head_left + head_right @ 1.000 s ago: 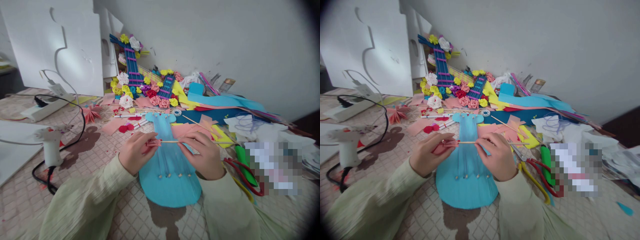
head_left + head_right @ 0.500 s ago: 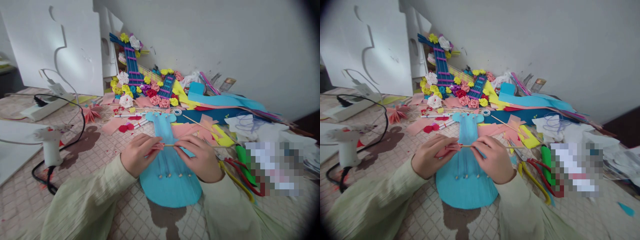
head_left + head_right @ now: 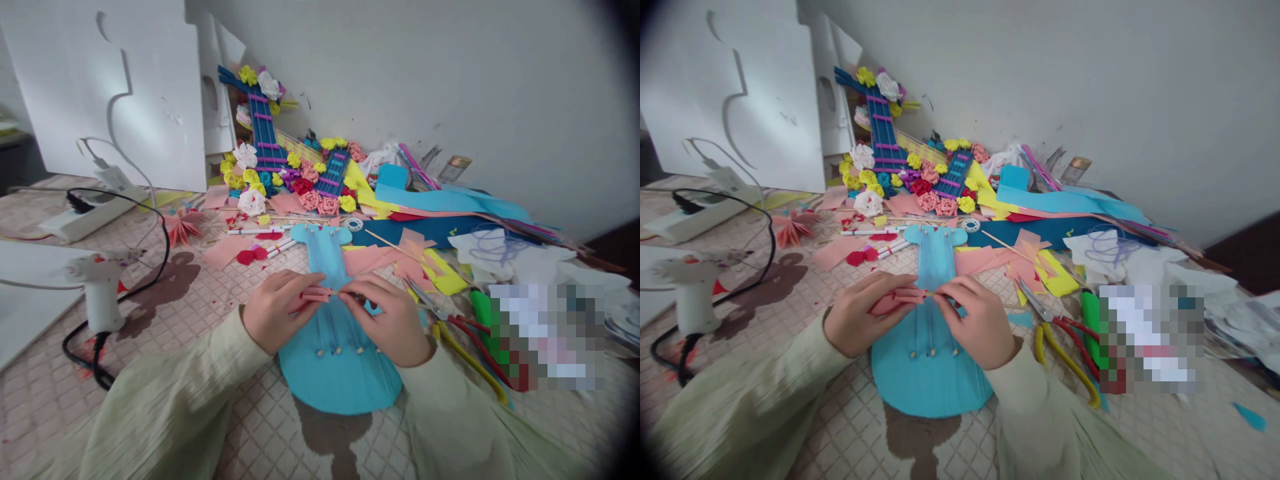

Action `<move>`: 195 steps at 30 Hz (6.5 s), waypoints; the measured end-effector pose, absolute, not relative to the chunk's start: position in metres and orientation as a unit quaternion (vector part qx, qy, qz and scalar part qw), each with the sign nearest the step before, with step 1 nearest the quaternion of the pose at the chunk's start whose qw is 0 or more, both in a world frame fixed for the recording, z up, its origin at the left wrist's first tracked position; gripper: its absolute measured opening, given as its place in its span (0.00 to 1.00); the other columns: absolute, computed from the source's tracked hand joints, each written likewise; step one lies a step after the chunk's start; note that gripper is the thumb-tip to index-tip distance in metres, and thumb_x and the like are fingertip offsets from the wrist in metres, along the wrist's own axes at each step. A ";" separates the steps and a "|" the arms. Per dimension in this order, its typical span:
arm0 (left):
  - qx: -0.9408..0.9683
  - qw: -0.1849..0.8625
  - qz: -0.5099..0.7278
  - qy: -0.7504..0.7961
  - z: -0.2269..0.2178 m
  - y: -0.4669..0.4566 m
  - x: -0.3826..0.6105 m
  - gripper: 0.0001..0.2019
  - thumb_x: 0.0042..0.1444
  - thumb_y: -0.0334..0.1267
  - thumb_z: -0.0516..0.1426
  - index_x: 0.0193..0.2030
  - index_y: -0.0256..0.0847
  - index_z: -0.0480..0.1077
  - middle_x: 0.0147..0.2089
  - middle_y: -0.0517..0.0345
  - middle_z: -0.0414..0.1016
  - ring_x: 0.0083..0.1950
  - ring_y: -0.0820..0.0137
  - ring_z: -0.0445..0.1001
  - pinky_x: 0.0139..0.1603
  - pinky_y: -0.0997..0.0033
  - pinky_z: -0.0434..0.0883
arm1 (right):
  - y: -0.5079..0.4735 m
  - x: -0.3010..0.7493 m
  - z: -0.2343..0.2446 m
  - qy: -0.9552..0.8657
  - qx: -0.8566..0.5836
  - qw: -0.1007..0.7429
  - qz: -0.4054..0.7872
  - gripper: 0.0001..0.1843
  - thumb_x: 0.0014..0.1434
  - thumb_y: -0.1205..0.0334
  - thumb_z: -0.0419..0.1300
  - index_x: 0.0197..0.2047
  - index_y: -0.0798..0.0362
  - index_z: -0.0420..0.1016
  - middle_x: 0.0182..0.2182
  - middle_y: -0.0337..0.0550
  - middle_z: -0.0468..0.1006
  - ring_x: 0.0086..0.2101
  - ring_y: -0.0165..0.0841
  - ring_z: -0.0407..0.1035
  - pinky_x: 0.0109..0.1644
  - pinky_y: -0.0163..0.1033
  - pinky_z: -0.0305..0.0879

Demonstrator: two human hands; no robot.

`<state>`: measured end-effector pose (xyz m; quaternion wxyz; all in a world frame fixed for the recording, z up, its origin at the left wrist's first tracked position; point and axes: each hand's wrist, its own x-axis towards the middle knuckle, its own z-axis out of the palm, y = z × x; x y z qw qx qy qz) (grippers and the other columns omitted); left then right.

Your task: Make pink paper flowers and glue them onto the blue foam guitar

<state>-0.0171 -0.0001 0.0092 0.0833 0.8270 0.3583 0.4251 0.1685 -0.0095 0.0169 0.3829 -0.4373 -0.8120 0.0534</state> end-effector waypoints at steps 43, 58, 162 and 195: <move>0.486 0.576 0.529 0.391 0.018 0.005 -0.015 0.16 0.39 0.34 0.63 0.38 0.37 0.68 0.33 0.58 0.75 0.34 0.71 0.74 0.34 0.72 0.73 | 0.023 0.232 0.020 -0.724 -0.584 0.363 -0.058 0.08 0.51 0.63 0.57 0.34 0.55 0.73 0.34 0.48 0.76 0.37 0.40 0.68 0.41 0.46 0.63; 0.355 0.691 0.546 0.313 0.011 -0.005 -0.001 0.16 0.38 0.37 0.65 0.37 0.39 0.71 0.31 0.59 0.74 0.32 0.73 0.71 0.31 0.74 0.68 | -0.021 0.147 0.003 -0.686 -0.424 0.409 0.427 0.23 0.47 0.56 0.63 0.46 0.51 0.63 0.35 0.42 0.73 0.35 0.32 0.68 0.37 0.38 0.66; 0.682 0.477 0.418 0.365 0.006 -0.011 -0.003 0.10 0.49 0.30 0.52 0.40 0.36 0.67 0.39 0.51 0.71 0.40 0.67 0.69 0.40 0.68 0.67 | -0.011 0.172 0.022 -0.782 -0.325 0.377 0.374 0.04 0.52 0.66 0.57 0.33 0.56 0.71 0.30 0.44 0.72 0.35 0.32 0.66 0.40 0.39 0.63; 0.567 0.684 0.305 0.342 0.014 -0.014 -0.002 0.12 0.44 0.40 0.59 0.29 0.35 0.63 0.26 0.59 0.69 0.26 0.73 0.68 0.27 0.72 0.65 | -0.014 0.169 0.024 -0.662 -0.392 0.356 0.531 0.06 0.53 0.62 0.56 0.34 0.55 0.68 0.30 0.42 0.72 0.30 0.28 0.67 0.32 0.33 0.63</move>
